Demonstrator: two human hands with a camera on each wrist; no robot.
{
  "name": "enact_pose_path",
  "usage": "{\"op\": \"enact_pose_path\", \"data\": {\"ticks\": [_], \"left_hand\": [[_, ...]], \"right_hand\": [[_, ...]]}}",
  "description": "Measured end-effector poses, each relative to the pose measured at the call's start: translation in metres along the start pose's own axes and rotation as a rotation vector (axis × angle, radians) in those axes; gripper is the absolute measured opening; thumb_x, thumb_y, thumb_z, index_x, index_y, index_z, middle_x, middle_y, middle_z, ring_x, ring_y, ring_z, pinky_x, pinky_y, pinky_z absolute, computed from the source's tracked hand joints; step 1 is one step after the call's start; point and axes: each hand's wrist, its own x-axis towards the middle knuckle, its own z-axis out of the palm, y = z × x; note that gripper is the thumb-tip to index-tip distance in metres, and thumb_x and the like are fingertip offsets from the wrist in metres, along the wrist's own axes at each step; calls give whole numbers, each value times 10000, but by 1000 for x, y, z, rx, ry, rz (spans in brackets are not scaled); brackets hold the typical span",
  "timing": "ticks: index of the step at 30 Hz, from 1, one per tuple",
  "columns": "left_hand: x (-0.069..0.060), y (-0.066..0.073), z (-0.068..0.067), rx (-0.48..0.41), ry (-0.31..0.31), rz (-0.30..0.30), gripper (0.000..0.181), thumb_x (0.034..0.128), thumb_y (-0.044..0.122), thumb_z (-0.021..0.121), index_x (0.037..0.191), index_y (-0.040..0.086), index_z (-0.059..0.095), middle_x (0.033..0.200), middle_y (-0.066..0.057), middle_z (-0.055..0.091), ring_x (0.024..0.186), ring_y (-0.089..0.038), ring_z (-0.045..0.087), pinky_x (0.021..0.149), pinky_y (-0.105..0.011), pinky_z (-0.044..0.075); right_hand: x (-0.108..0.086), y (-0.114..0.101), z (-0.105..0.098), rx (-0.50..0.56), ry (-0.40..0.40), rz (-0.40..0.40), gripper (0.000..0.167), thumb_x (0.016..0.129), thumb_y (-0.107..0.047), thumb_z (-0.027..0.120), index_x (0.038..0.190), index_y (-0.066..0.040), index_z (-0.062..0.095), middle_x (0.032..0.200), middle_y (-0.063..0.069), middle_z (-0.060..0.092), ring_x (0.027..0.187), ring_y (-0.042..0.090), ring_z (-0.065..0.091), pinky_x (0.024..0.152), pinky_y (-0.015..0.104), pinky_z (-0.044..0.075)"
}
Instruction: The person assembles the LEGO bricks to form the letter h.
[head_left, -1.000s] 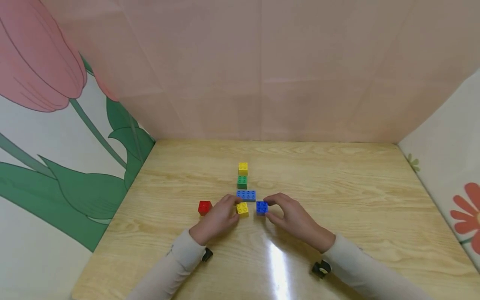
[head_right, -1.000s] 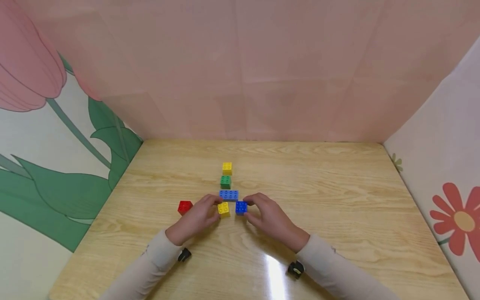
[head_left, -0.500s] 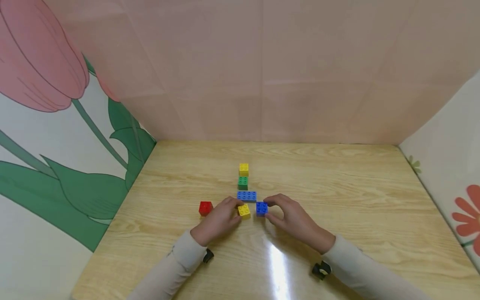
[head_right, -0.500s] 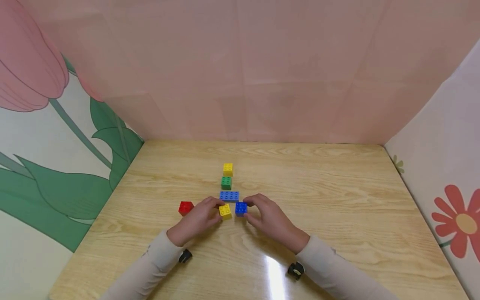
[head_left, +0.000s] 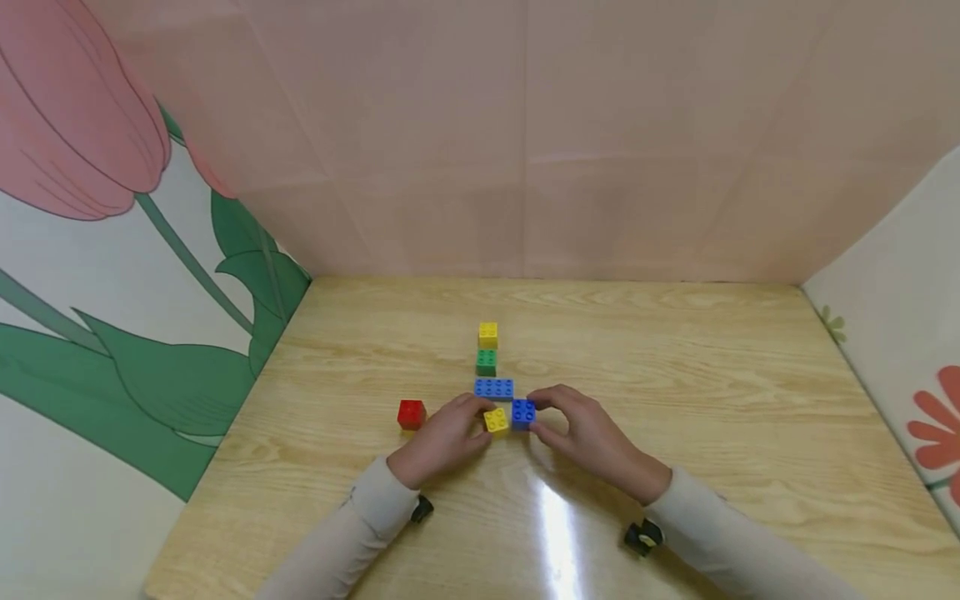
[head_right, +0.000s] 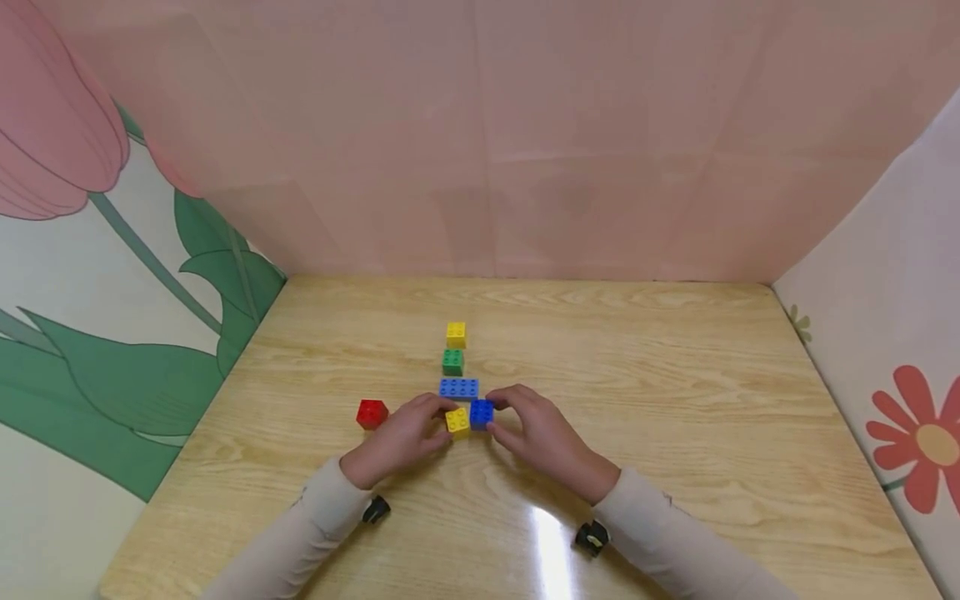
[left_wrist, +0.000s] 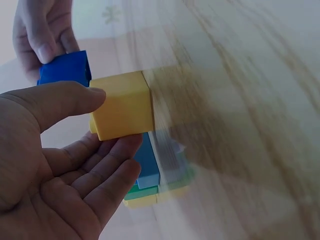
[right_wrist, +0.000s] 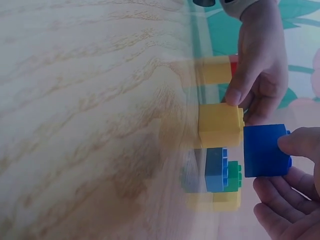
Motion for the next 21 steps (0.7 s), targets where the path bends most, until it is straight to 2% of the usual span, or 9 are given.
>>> {"op": "enact_pose_path", "data": {"ticks": [6, 11, 17, 21], "left_hand": [[2, 3, -2, 5, -20, 8, 402, 918, 251, 683, 1283, 110, 590, 1240, -18, 592, 1136, -151, 565, 965, -328, 477], [4, 6, -4, -6, -49, 2, 409, 914, 254, 692, 1286, 118, 587, 1236, 0, 591, 1101, -131, 568, 934, -313, 491], [8, 6, -2, 20, -35, 45, 424, 909, 245, 700, 1291, 97, 588, 1241, -9, 598, 1120, -138, 564, 960, -313, 477], [11, 5, 2, 12, -28, 55, 439, 902, 245, 702, 1292, 79, 588, 1234, -14, 602, 1122, -140, 561, 966, -321, 473]], "right_hand": [[2, 1, 0, 19, 3, -28, 327, 892, -232, 731, 1193, -140, 643, 1145, -39, 639, 1039, 161, 636, 873, 412, 535], [3, 1, 1, 23, 14, -68, 336, 888, -234, 736, 1200, -150, 643, 1162, -60, 638, 1050, 111, 621, 885, 364, 530], [5, 1, 3, 29, 48, -139, 357, 875, -214, 752, 1202, -124, 643, 1164, -57, 644, 1048, 113, 622, 884, 344, 528], [8, 0, 4, 37, 44, -148, 360, 877, -206, 749, 1207, -111, 641, 1173, -54, 642, 1061, 121, 617, 892, 350, 524]]}}
